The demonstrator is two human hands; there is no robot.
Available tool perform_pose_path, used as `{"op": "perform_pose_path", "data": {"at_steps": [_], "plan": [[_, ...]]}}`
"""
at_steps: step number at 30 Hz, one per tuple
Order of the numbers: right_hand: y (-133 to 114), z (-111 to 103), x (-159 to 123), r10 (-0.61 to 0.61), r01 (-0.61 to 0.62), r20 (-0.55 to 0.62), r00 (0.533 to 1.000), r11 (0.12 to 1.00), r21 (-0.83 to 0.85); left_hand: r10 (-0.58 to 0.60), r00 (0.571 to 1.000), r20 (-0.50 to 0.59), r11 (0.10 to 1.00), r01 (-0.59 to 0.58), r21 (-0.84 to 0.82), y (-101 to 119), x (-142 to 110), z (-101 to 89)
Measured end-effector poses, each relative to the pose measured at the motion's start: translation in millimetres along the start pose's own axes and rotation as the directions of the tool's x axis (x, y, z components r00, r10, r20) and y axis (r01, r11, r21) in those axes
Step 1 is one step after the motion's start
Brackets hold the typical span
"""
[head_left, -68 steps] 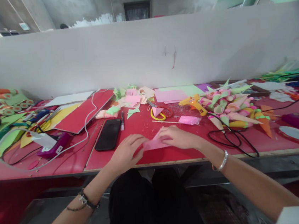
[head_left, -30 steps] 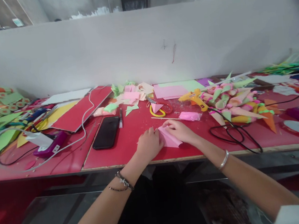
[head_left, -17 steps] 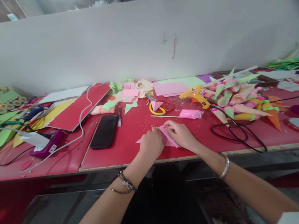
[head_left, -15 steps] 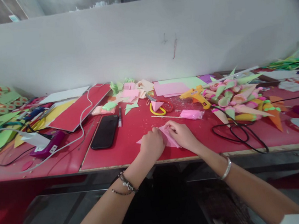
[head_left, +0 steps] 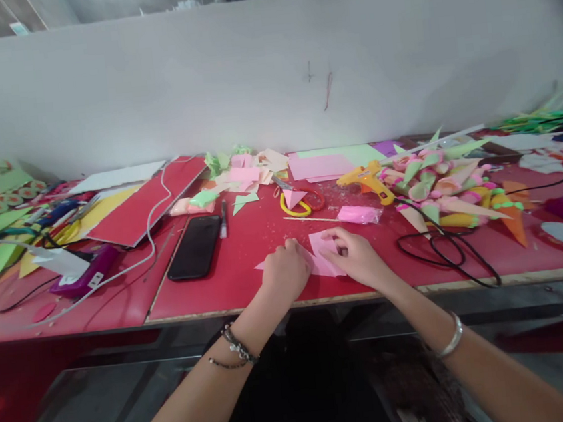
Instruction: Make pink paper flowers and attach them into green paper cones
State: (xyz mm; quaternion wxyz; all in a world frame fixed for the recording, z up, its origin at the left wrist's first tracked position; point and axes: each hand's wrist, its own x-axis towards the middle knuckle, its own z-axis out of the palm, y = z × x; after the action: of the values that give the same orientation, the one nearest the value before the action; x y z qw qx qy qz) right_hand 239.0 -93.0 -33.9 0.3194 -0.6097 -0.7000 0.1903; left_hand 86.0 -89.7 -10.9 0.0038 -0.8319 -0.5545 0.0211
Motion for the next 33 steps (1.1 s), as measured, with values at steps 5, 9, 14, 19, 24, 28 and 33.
{"op": "perform_pose_path", "data": {"at_steps": [5, 9, 14, 19, 24, 28, 33], "plan": [[-4, -1, -4, -0.030, 0.028, 0.064, 0.997, 0.999, 0.022, -0.006, 1.000, 0.002, 1.000, 0.006, 0.006, 1, -1, -1.4], [-3, -3, -9, -0.054, 0.055, 0.041, 0.998, 0.998, -0.028, -0.012, 1.000, -0.009, 1.000, 0.012, 0.004, 2, -1, -1.1], [15, -18, -23, -0.028, 0.022, -0.052, 0.998, 0.993, -0.112, -0.007, 1.000, -0.027, 1.000, 0.007, -0.020, 0, -1, 1.1], [26, -27, -28, 0.046, -0.046, -0.190, 0.981, 0.999, 0.005, -0.013, 0.998, -0.060, 0.998, 0.009, -0.064, -3, -3, 0.8], [0, -13, -18, -0.045, 0.071, -0.094, 0.995, 0.954, 0.292, -0.047, 0.982, -0.183, 0.948, -0.014, -0.319, -10, -3, -3.1], [-18, 3, -8, -0.158, 0.166, -0.052, 0.986, 0.892, 0.420, -0.003, 0.987, -0.159, 0.626, -0.122, -0.770, -20, 4, -5.9], [-13, 18, -2, -0.087, 0.063, 0.016, 0.996, 0.824, 0.563, -0.053, 0.993, -0.107, 0.553, -0.060, -0.831, -55, 24, -8.2]]}}
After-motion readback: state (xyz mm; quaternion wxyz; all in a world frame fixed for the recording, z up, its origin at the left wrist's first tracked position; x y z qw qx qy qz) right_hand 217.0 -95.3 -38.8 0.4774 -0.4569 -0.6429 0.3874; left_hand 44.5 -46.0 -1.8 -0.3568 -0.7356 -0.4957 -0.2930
